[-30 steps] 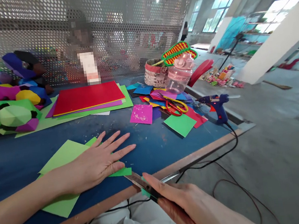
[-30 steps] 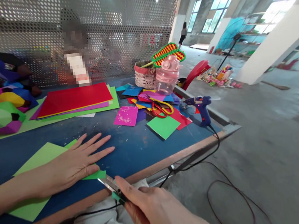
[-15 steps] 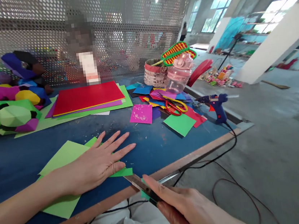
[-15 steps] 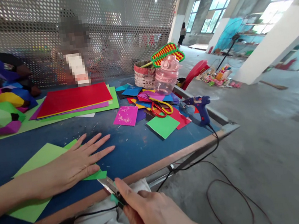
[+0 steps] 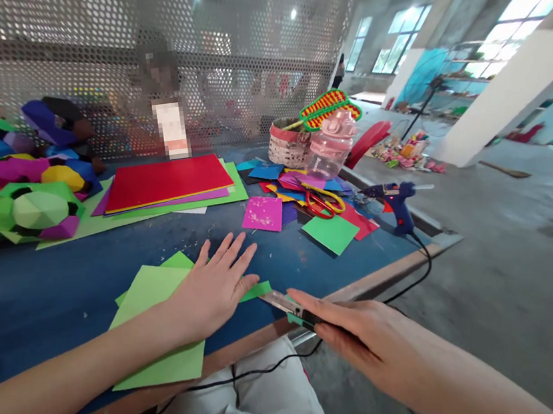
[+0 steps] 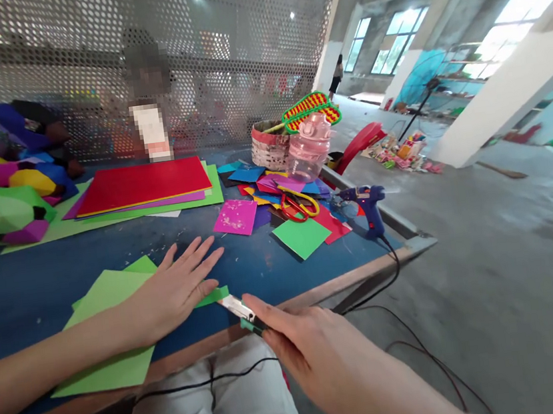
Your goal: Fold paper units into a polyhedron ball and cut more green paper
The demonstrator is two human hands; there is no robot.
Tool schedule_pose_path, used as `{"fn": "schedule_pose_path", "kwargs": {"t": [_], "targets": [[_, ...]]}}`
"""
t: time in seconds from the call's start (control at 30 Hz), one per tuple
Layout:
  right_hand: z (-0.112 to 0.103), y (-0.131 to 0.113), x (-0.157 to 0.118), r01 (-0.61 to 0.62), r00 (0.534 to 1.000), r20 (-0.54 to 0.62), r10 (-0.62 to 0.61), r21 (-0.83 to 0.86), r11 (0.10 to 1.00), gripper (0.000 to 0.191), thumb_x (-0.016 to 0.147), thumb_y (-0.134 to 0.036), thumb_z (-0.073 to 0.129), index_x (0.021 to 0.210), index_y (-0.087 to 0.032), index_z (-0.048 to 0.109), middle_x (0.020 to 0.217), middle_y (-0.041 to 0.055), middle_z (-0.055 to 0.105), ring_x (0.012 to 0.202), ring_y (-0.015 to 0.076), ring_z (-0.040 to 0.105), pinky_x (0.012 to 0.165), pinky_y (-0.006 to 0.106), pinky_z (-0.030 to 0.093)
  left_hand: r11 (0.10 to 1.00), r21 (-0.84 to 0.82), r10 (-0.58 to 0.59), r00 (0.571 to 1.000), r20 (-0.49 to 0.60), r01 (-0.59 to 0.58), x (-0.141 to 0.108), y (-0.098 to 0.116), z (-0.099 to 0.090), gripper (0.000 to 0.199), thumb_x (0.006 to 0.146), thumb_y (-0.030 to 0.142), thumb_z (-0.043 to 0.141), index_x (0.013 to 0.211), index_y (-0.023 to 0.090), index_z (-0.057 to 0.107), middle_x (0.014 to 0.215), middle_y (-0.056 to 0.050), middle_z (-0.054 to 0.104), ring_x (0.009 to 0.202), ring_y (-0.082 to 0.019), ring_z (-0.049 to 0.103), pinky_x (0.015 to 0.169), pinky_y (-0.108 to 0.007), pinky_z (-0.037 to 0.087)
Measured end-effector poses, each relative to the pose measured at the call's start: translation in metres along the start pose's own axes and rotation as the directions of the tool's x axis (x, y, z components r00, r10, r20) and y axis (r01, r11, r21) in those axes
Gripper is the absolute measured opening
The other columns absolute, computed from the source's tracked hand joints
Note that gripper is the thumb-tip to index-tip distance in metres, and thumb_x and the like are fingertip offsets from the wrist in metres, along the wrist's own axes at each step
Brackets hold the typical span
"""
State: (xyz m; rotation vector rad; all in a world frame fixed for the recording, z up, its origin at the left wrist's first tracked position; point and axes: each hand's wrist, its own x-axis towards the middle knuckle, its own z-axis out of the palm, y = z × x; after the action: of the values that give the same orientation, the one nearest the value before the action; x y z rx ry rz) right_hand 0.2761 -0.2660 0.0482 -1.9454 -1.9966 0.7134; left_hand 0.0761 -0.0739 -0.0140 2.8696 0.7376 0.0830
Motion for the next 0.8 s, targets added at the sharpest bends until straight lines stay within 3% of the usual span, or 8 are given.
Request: {"fn": "schedule_pose_path", "kwargs": {"t": [0.07, 0.13, 0.2, 0.23, 0.27, 0.33, 0.6, 0.8], "targets": [[0.000, 0.003, 0.000, 0.006, 1.000, 0.003, -0.006, 0.001, 1.000, 0.052, 0.106, -0.026, 0.043, 0.156, -0.037, 0.040, 0.129, 0.0021, 0.073, 0.106, 0.0225, 0.074, 0.088, 0.035, 0.059, 0.996, -0.053, 0.067, 0.997, 0.026, -0.065, -0.002, -0.006, -0.008, 0.060, 0.109, 0.051, 0.025, 0.162, 0.024, 0.026, 0.171, -0.012, 0.016, 0.158, -0.038, 0.012, 0.120, -0.072, 0.017], [0.002, 0.005, 0.000, 0.002, 1.000, 0.007, -0.002, 0.006, 1.000, 0.053, 0.106, -0.027, 0.042, 0.157, -0.038, 0.038, 0.129, 0.0019, 0.073, 0.106, 0.0229, 0.073, 0.090, 0.037, 0.058, 0.971, -0.123, 0.212, 0.975, 0.066, -0.203, -0.009, -0.017, -0.019, 0.052, 0.110, 0.042, 0.032, 0.161, 0.036, 0.025, 0.171, -0.005, 0.019, 0.158, -0.034, 0.013, 0.121, -0.071, 0.016], [0.003, 0.007, 0.001, -0.003, 1.000, 0.013, 0.003, 0.024, 1.000, 0.053, 0.106, -0.027, 0.042, 0.157, -0.038, 0.038, 0.130, 0.0019, 0.073, 0.108, 0.0227, 0.073, 0.092, 0.037, 0.056, 0.928, -0.192, 0.333, 0.942, 0.043, -0.320, -0.017, -0.031, -0.030, 0.047, 0.109, 0.031, 0.039, 0.154, 0.043, 0.041, 0.167, 0.002, 0.033, 0.157, -0.028, 0.023, 0.125, -0.063, 0.016], [0.003, 0.007, 0.001, 0.000, 1.000, 0.019, 0.000, 0.039, 0.999, 0.053, 0.106, -0.027, 0.043, 0.157, -0.037, 0.038, 0.131, 0.0018, 0.072, 0.109, 0.0224, 0.073, 0.092, 0.036, 0.056, 0.904, -0.235, 0.373, 0.927, 0.022, -0.358, -0.020, -0.038, -0.034, 0.045, 0.107, 0.026, 0.042, 0.149, 0.043, 0.049, 0.161, 0.003, 0.045, 0.153, -0.026, 0.032, 0.125, -0.058, 0.023], [0.003, 0.008, 0.002, 0.000, 1.000, 0.027, -0.002, 0.056, 0.998, 0.053, 0.106, -0.027, 0.042, 0.157, -0.038, 0.038, 0.132, 0.0015, 0.072, 0.110, 0.0219, 0.072, 0.092, 0.034, 0.056, 0.887, -0.279, 0.390, 0.920, 0.024, -0.369, -0.023, -0.044, -0.036, 0.045, 0.106, 0.023, 0.044, 0.146, 0.042, 0.054, 0.155, 0.003, 0.053, 0.150, -0.024, 0.040, 0.123, -0.052, 0.032], [0.003, 0.009, 0.003, -0.001, 0.999, 0.044, -0.003, 0.092, 0.996, 0.052, 0.106, -0.027, 0.042, 0.157, -0.038, 0.038, 0.132, 0.0007, 0.072, 0.110, 0.0206, 0.072, 0.089, 0.030, 0.055, 0.864, -0.333, 0.401, 0.916, 0.002, -0.378, -0.026, -0.053, -0.036, 0.045, 0.105, 0.020, 0.045, 0.143, 0.041, 0.058, 0.149, 0.003, 0.060, 0.144, -0.023, 0.049, 0.121, -0.048, 0.039], [0.001, 0.011, 0.005, 0.000, 0.999, 0.054, -0.006, 0.124, 0.992, 0.050, 0.107, -0.029, 0.042, 0.157, -0.035, 0.040, 0.105, -0.0010, 0.078, 0.072, 0.0131, 0.067, 0.064, 0.021, 0.049, 0.856, -0.316, 0.446, 0.893, 0.050, -0.410, -0.026, -0.059, -0.027, 0.056, 0.104, 0.010, 0.039, 0.145, 0.045, 0.053, 0.158, 0.005, 0.048, 0.149, -0.022, 0.041, 0.125, -0.051, 0.030], [0.002, 0.012, 0.004, 0.001, 0.998, 0.062, -0.008, 0.123, 0.992, 0.052, 0.107, -0.029, 0.041, 0.158, -0.038, 0.036, 0.119, 0.0016, 0.076, 0.087, 0.0165, 0.072, 0.078, 0.026, 0.053, 0.845, -0.355, 0.434, 0.901, 0.017, -0.400, -0.026, -0.058, -0.027, 0.059, 0.101, 0.006, 0.039, 0.140, 0.045, 0.059, 0.154, 0.005, 0.052, 0.147, -0.023, 0.044, 0.124, -0.053, 0.033]]}}
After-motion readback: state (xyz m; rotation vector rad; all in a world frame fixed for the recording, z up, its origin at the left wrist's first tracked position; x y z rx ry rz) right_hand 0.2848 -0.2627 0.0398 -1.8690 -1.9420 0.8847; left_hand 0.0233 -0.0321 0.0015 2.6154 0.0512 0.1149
